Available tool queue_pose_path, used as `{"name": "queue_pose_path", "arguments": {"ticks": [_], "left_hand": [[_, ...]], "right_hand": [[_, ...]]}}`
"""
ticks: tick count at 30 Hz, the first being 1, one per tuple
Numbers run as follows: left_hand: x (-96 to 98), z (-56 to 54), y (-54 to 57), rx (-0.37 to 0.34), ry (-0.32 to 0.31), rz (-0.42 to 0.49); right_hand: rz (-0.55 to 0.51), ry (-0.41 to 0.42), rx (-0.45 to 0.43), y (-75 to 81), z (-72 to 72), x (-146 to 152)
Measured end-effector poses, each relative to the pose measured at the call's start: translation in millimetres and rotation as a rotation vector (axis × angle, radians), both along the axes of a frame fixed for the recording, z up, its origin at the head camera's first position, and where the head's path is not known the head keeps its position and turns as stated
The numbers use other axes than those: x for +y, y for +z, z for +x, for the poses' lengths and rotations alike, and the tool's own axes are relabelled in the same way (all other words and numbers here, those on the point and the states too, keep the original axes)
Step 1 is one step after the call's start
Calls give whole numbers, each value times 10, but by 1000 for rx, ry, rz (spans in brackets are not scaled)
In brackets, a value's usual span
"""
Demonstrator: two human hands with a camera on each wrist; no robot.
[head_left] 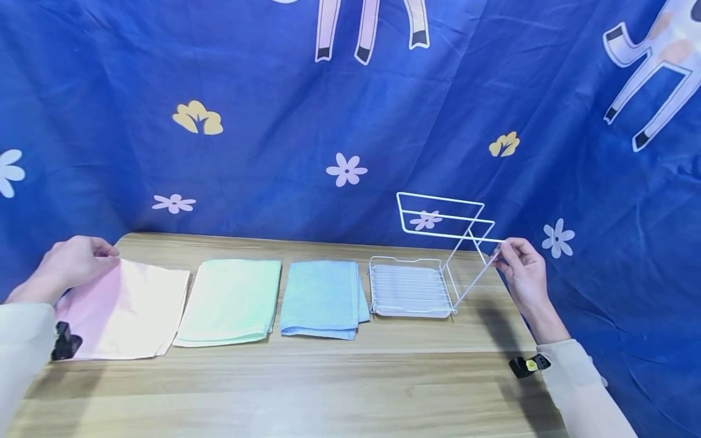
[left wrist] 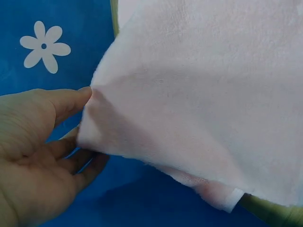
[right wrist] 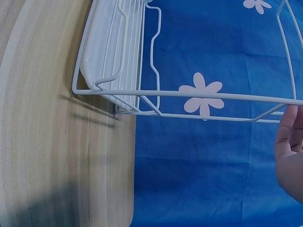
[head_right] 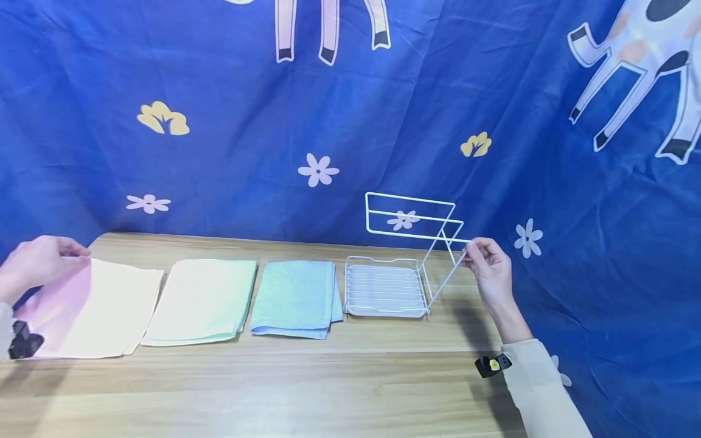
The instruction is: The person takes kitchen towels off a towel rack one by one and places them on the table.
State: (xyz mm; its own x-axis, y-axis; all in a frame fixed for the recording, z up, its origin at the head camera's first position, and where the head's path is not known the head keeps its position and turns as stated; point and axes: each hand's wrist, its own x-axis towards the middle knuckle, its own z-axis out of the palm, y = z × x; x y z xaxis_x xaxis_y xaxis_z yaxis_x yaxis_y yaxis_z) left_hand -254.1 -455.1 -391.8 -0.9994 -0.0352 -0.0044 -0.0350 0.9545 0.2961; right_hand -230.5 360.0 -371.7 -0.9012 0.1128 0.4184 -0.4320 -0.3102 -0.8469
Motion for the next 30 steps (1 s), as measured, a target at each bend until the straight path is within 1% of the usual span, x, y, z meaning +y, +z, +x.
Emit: {"name": "queue_pose_path", "arguments": {"ticks": [4,8,13,17,20,23,28,30], "left_hand": [[30,12,7,23,9,19],[113,60,58,41,18,50],[288,171,155,109,8,76],[463,281,222,174,-23,92],[610,370,255,218,-42,112],[773,461,281,256,-49,147],[1105,613,312,332,-65,180],[1258,670,317,373,-85,185]], "right_hand": [[1,-6,-3,13,-27,3],[-3,-30,-21,14,-35,12],[40,-121,-18,-6,-19,-2],[74,-225,29,-18,14,-34],[110,-295,73,-15,65,-67],[202,-370,111,-3,145,-111],[493,-551,136,25,330,-286],[591,-592,151,21,400,-370]]}}
